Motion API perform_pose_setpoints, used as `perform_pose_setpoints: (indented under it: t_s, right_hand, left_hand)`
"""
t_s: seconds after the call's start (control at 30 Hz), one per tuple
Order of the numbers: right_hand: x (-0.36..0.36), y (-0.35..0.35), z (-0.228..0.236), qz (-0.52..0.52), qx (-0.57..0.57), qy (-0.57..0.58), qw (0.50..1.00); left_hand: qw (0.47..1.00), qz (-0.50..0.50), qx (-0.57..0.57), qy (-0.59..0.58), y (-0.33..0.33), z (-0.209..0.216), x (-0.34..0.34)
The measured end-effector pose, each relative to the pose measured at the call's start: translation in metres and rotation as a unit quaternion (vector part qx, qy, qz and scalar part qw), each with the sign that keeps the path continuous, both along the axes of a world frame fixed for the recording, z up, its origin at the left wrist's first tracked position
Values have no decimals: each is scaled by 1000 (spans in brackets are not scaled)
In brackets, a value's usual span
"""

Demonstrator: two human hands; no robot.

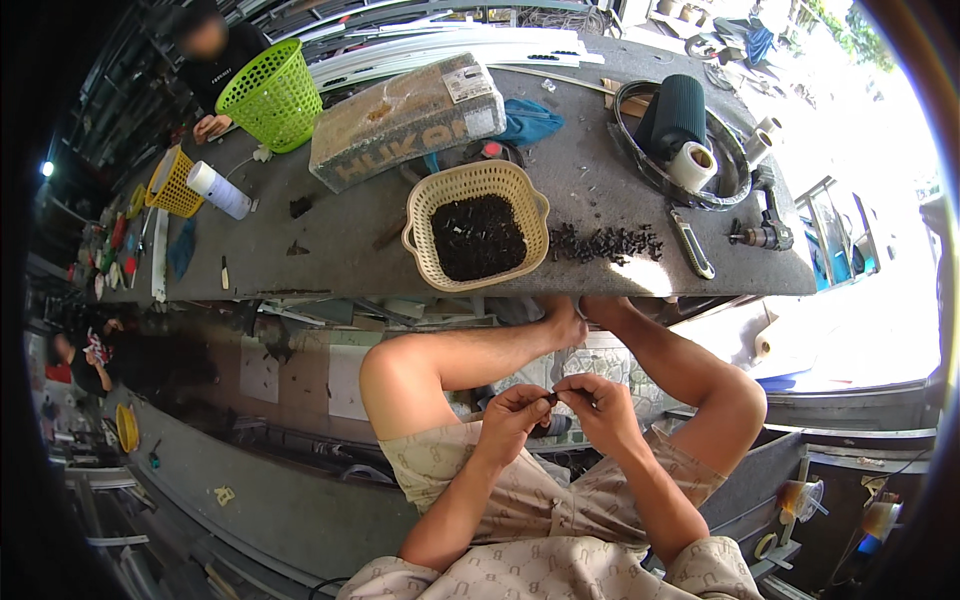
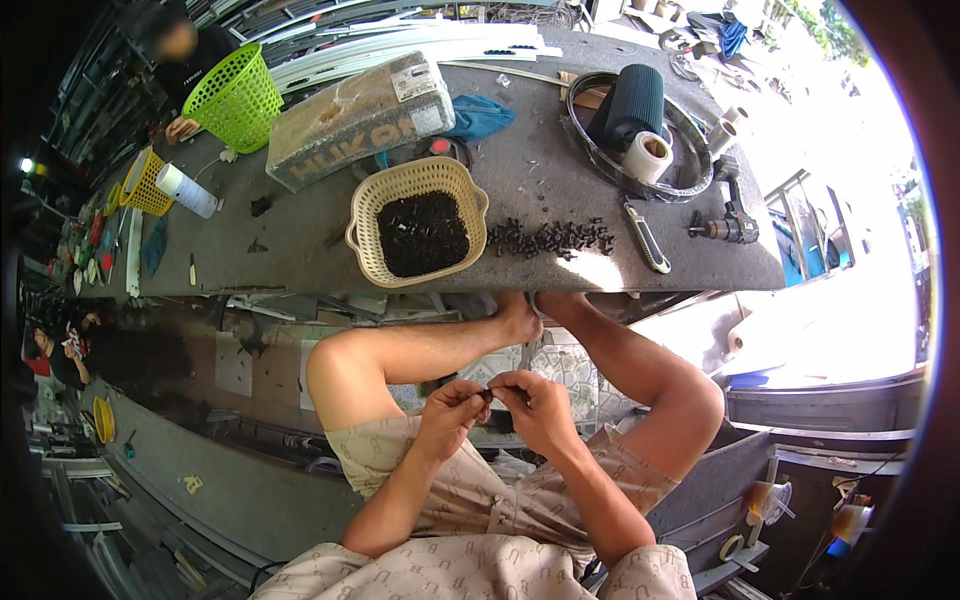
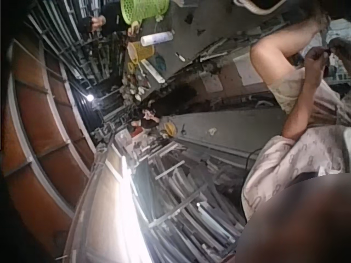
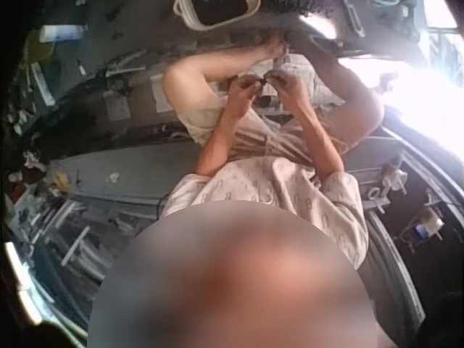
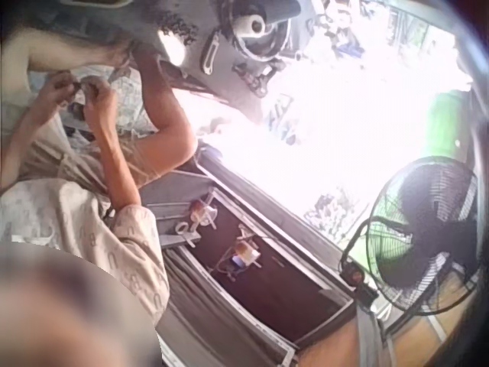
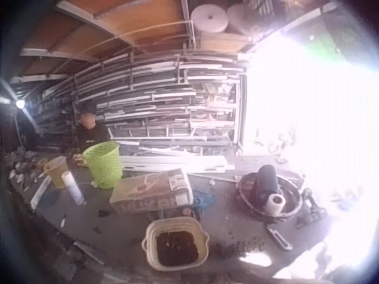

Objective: The person sits at a workbench and repeatedly picks small black rubber rings from a basket, trims them with a utility knife, and places the trimmed pieces back into the basket. The person works one item at a time, using the knife to cut off small edges or flash from each ring.

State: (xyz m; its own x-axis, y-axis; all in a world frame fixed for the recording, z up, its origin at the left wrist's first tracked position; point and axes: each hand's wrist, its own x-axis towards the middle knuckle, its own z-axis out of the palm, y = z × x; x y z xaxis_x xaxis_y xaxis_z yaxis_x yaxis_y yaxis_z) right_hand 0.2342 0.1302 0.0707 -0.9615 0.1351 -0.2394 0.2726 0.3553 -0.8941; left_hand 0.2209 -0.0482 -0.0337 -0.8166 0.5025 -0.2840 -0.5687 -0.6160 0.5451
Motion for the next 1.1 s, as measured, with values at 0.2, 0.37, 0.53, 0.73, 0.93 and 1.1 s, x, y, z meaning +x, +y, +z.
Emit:
perform_pose_setpoints:
  t_s: [0.2, 0.37, 0.53, 0.73, 0.93, 1.1]
  right_hand:
    - [1, 1, 2, 1, 4, -10, 1000]
    - [1, 1, 2, 18, 15, 41, 999]
    - [1, 2, 7, 41, 29, 98, 994]
    - [8, 0, 23, 49, 64, 83, 993]
    - [50, -19, 5, -10, 173, 127, 977]
    - [62, -43, 36, 47, 304, 125, 943]
  left_hand:
    - [1000, -9, -13, -3, 0, -3, 2]
    - [999, -10, 31, -22, 0, -7, 4]
    - [998, -4, 59, -31, 0, -9, 4]
    - [1000, -7, 16, 20, 3, 1, 8]
    - [997, -37, -28, 58, -2, 13, 23]
    - [995, -38, -63, 72, -13, 21, 36]
